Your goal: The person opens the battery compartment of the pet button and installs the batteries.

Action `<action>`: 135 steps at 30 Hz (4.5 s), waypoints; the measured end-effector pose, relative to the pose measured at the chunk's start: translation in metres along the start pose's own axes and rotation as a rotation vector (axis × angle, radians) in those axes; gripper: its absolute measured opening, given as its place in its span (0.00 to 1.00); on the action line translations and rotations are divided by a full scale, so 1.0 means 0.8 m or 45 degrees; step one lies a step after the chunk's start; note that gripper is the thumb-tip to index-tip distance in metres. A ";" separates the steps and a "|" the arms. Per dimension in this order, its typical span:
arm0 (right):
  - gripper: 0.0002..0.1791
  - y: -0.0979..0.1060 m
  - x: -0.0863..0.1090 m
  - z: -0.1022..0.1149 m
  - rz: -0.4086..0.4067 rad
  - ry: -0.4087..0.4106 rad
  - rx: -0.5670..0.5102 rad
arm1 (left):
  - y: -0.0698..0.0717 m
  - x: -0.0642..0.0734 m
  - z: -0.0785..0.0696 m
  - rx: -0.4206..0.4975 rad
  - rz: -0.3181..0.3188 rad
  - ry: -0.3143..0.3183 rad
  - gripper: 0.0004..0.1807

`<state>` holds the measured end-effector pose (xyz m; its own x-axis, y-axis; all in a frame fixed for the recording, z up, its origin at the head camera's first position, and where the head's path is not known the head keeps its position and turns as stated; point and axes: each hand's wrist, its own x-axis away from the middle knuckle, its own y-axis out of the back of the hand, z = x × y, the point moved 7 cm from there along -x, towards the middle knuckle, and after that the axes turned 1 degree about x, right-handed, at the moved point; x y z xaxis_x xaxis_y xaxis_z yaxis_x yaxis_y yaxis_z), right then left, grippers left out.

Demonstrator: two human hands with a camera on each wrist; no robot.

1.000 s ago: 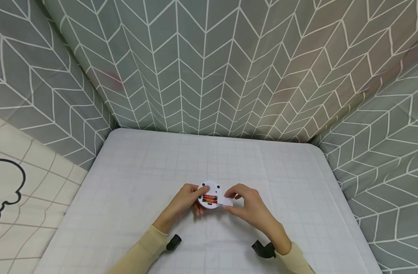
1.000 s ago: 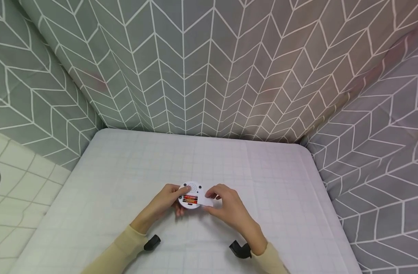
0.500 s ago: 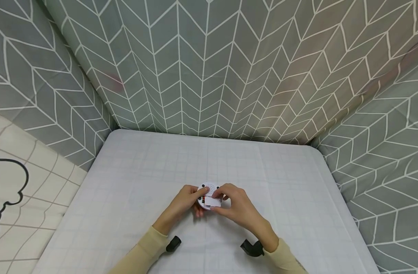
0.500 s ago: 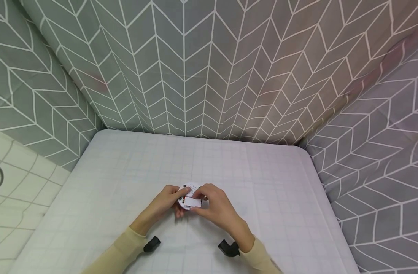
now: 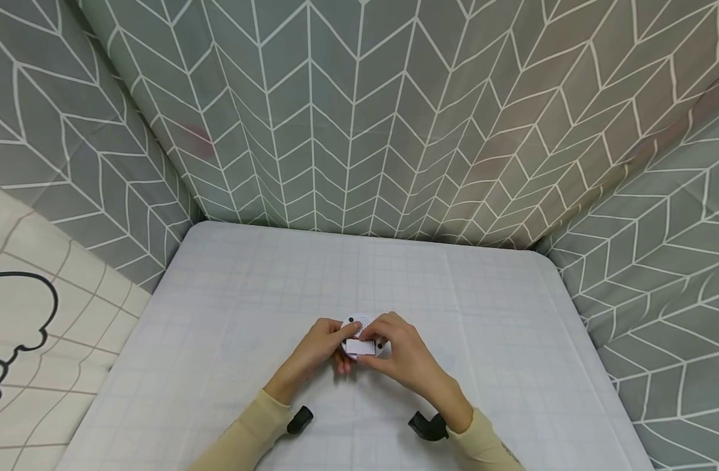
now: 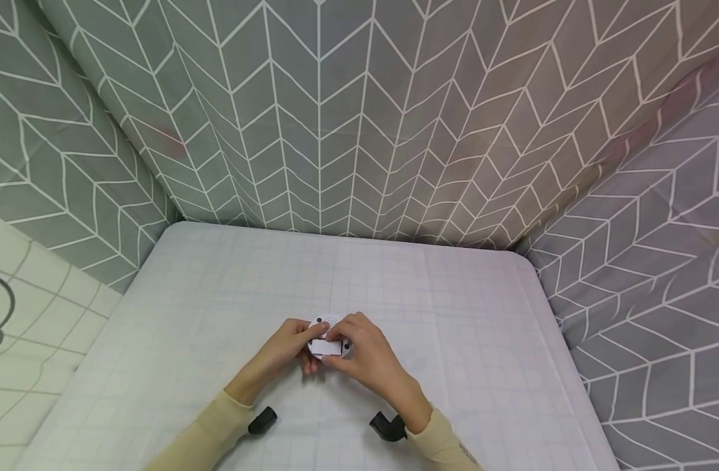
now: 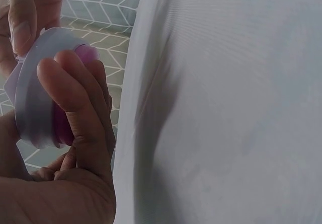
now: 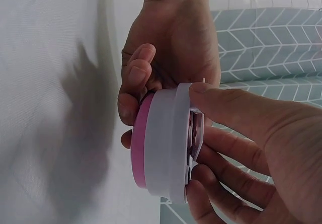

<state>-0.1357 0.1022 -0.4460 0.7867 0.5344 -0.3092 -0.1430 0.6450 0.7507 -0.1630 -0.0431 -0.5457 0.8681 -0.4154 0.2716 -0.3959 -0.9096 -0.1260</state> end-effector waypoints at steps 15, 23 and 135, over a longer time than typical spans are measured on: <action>0.17 0.002 0.001 -0.006 0.022 -0.059 -0.007 | -0.001 0.000 -0.004 0.004 0.023 -0.015 0.25; 0.16 0.007 0.005 -0.007 -0.032 -0.060 -0.050 | -0.003 0.001 -0.004 -0.002 0.014 -0.014 0.26; 0.21 0.000 0.010 -0.037 -0.098 -0.217 -0.137 | 0.001 0.007 -0.025 -0.137 0.085 -0.102 0.23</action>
<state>-0.1472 0.1230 -0.4657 0.8868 0.3867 -0.2532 -0.1343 0.7398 0.6593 -0.1639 -0.0461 -0.5253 0.8580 -0.4777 0.1887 -0.4799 -0.8765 -0.0369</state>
